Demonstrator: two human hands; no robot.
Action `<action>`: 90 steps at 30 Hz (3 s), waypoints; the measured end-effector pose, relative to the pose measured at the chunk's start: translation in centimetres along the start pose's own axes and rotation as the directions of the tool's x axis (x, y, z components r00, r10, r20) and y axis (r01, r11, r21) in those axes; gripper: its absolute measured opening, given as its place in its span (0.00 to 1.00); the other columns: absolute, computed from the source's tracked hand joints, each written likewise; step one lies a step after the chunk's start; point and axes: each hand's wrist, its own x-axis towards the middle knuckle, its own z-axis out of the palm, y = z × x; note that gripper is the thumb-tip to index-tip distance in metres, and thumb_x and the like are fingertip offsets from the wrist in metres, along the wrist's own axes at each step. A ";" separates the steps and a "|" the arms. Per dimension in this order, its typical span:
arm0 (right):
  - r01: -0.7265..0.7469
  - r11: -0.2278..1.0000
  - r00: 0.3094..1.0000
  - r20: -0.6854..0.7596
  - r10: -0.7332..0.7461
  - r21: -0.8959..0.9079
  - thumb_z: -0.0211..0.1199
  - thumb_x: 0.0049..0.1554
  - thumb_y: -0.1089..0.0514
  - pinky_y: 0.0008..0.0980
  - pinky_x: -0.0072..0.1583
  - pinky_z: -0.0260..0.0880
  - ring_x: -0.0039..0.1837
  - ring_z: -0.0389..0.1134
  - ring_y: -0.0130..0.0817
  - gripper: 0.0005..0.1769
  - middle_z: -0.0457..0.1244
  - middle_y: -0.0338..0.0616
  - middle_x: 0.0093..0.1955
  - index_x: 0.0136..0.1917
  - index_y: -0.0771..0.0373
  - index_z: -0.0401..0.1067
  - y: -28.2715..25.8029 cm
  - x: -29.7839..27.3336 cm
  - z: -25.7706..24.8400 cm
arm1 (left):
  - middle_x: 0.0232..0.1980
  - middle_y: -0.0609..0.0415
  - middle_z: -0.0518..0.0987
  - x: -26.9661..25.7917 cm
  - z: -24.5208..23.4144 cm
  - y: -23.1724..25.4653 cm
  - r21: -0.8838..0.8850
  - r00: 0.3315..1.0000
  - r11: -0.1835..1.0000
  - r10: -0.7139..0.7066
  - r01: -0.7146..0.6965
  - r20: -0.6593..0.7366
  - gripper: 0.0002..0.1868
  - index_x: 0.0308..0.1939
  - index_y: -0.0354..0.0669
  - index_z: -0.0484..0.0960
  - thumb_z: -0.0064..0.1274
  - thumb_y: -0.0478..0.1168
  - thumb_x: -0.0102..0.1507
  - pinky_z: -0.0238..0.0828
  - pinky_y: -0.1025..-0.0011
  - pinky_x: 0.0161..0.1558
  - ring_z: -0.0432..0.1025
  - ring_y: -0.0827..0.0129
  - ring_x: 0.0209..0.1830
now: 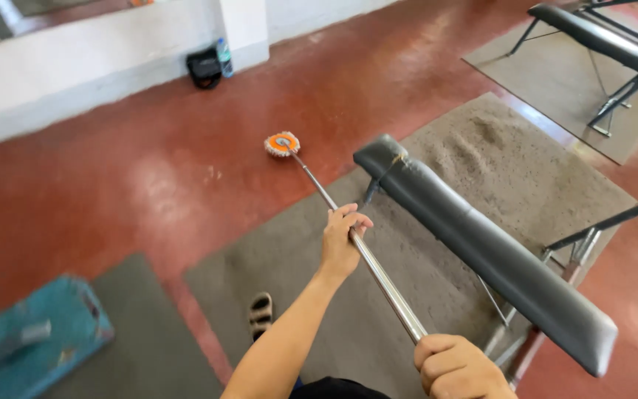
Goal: The recorder is mopping the red floor of a gym using a long-handled mop.
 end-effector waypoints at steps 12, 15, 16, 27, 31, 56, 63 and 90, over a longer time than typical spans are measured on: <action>-0.456 0.717 0.877 -0.402 0.263 -0.527 0.66 0.52 0.58 0.37 0.46 0.68 0.38 0.60 0.40 0.14 0.61 0.36 0.34 0.33 0.56 0.61 31.7 17.0 -12.0 | 0.59 0.45 0.69 31.3 -2.5 -21.2 0.105 0.846 0.988 0.037 -0.110 0.533 0.21 0.53 0.50 0.76 0.60 0.34 0.56 0.70 0.59 0.50 0.74 0.53 0.42; -0.505 0.763 0.825 -0.486 0.289 -0.403 0.61 0.60 0.48 0.43 0.56 0.69 0.36 0.58 0.36 0.23 0.57 0.38 0.30 0.29 0.60 0.61 41.8 11.8 -17.4 | 0.69 0.37 0.67 35.4 -0.8 -24.5 0.166 0.839 0.968 0.069 -0.186 0.540 0.30 0.62 0.54 0.71 0.60 0.39 0.56 0.66 0.47 0.54 0.65 0.44 0.68; -0.506 0.762 0.825 -0.485 0.290 -0.404 0.61 0.60 0.48 0.43 0.56 0.69 0.36 0.58 0.36 0.23 0.57 0.38 0.30 0.29 0.60 0.61 44.6 11.7 -19.9 | 0.69 0.37 0.67 38.1 -1.4 -24.4 0.163 0.839 0.969 0.070 -0.186 0.540 0.30 0.62 0.54 0.71 0.60 0.39 0.56 0.66 0.47 0.54 0.65 0.44 0.68; -0.820 0.534 0.488 -0.737 0.468 -0.204 0.59 0.65 0.50 0.59 0.68 0.60 0.73 0.58 0.66 0.18 0.65 0.66 0.67 0.43 0.69 0.73 73.1 5.9 -45.6 | 0.65 0.34 0.73 62.7 -1.3 -40.9 0.469 0.764 0.876 -0.223 -0.116 0.606 0.23 0.63 0.48 0.75 0.56 0.44 0.65 0.52 0.56 0.76 0.63 0.47 0.74; -0.791 0.575 0.522 -0.723 0.453 -0.212 0.63 0.62 0.46 0.60 0.68 0.60 0.73 0.58 0.70 0.21 0.66 0.67 0.66 0.41 0.69 0.74 81.9 7.7 -55.3 | 0.69 0.35 0.70 68.6 -0.2 -49.1 0.573 0.707 0.819 -0.392 -0.023 0.589 0.20 0.62 0.56 0.77 0.53 0.47 0.65 0.53 0.54 0.75 0.64 0.45 0.73; -0.823 0.540 0.394 -0.864 0.315 -0.178 0.68 0.59 0.48 0.52 0.68 0.65 0.69 0.67 0.58 0.16 0.71 0.55 0.57 0.47 0.63 0.76 130.5 19.2 -87.6 | 0.58 0.54 0.82 127.4 3.1 -76.8 0.581 0.580 0.804 -0.535 0.126 0.614 0.15 0.57 0.59 0.82 0.49 0.47 0.67 0.71 0.58 0.65 0.74 0.57 0.64; -0.860 0.509 0.246 -0.904 0.349 -0.037 0.77 0.49 0.61 0.57 0.70 0.60 0.73 0.61 0.59 0.29 0.61 0.63 0.71 0.62 0.66 0.70 140.9 16.2 -99.6 | 0.58 0.49 0.82 140.8 9.6 -83.9 0.498 0.574 0.859 -0.468 0.118 0.671 0.16 0.57 0.55 0.82 0.50 0.46 0.66 0.68 0.55 0.67 0.73 0.53 0.65; -0.575 0.282 -0.348 -0.541 0.766 0.768 0.68 0.53 0.62 0.46 0.65 0.72 0.75 0.59 0.54 0.38 0.50 0.53 0.81 0.75 0.54 0.64 172.5 15.2 -122.4 | 0.81 0.44 0.52 180.8 36.4 -113.6 0.508 0.193 0.703 -0.482 -0.497 0.855 0.44 0.79 0.65 0.53 0.61 0.48 0.63 0.59 0.46 0.71 0.47 0.44 0.81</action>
